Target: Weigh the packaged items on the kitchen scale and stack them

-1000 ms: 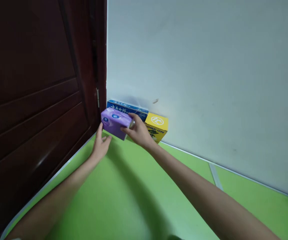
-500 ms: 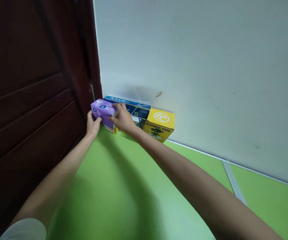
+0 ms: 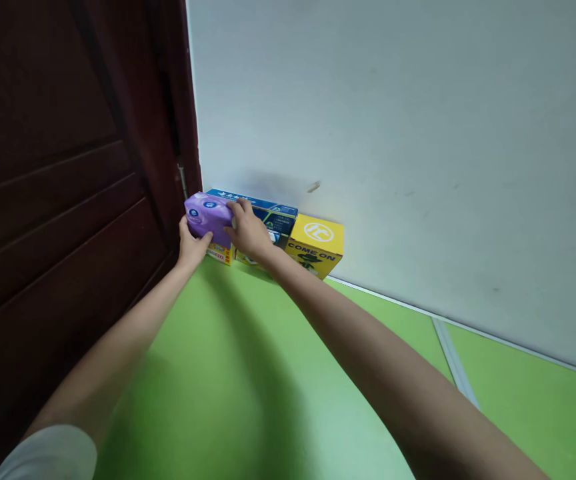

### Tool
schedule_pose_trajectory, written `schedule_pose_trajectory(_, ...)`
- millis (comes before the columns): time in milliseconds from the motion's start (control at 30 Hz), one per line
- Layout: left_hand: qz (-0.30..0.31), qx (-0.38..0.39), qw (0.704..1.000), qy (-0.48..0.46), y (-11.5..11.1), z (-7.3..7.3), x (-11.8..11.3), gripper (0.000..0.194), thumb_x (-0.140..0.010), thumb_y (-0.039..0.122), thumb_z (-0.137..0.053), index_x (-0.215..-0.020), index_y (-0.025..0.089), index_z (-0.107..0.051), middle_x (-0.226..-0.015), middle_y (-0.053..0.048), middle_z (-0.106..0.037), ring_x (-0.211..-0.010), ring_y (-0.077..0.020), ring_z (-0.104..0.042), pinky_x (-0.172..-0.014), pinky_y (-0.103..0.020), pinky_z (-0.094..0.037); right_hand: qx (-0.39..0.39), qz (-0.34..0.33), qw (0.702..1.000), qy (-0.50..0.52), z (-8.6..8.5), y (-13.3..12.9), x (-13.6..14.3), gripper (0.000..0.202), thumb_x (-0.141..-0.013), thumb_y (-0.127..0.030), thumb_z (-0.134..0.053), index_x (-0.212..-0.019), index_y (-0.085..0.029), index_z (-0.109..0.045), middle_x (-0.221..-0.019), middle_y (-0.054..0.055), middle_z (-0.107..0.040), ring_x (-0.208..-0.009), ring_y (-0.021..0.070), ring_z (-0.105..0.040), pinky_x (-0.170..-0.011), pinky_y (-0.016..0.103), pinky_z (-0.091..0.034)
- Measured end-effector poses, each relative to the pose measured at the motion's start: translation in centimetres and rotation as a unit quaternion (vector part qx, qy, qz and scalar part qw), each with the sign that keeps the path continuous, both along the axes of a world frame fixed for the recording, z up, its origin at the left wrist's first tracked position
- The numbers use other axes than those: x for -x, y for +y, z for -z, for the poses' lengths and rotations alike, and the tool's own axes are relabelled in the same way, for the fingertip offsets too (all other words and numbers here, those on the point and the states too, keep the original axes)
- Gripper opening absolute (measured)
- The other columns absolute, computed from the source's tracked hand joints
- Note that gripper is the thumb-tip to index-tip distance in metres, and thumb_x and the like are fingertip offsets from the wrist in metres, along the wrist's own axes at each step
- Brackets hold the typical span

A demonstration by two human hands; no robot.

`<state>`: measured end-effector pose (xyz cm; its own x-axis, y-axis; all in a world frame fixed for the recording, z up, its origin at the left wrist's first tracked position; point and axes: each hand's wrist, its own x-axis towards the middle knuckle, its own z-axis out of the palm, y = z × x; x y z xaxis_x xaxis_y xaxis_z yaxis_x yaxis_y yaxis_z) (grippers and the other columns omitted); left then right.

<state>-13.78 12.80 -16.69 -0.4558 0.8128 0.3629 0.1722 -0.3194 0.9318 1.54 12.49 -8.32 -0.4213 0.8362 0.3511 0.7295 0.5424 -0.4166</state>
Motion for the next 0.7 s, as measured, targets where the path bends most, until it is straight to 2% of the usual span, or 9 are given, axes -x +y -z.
schedule_pose_trajectory(167,0.013,-0.008,1.000,-0.009,0.1,0.1,-0.1,0.067,-0.063,0.011,-0.066,-0.121,0.022,-0.034,-0.131,-0.013,-0.045,-0.119,-0.0236,-0.050,-0.098,-0.039,-0.044,-0.001,0.010,1.000,-0.013,0.0,-0.2,-0.1,0.054,-0.079,-0.022,-0.051,-0.132,-0.016,-0.038,-0.141,0.018,-0.033,-0.099,0.0322,-0.062,-0.083,0.047,-0.051)
schedule_pose_trajectory(300,0.031,-0.016,0.999,-0.009,0.4,0.3,0.2,0.066,-0.063,0.011,-0.068,-0.119,0.022,-0.036,-0.129,-0.012,-0.047,-0.118,-0.0217,-0.051,-0.100,-0.038,-0.043,-0.007,0.007,1.000,-0.009,0.1,0.0,-0.2,0.054,-0.079,-0.022,-0.051,-0.131,-0.016,-0.039,-0.138,0.018,-0.036,-0.105,0.0325,-0.059,-0.084,0.046,-0.051)
schedule_pose_trajectory(700,0.053,0.023,0.998,-0.027,-0.2,0.4,1.0,0.065,-0.066,0.013,-0.067,-0.124,0.018,-0.038,-0.125,-0.012,-0.055,-0.118,-0.0214,-0.053,-0.102,-0.036,-0.040,-0.013,0.012,1.000,-0.016,0.3,-0.6,0.0,0.057,-0.079,-0.031,-0.052,-0.132,-0.017,-0.037,-0.142,0.020,-0.030,-0.099,0.0350,-0.062,-0.080,0.049,-0.051)
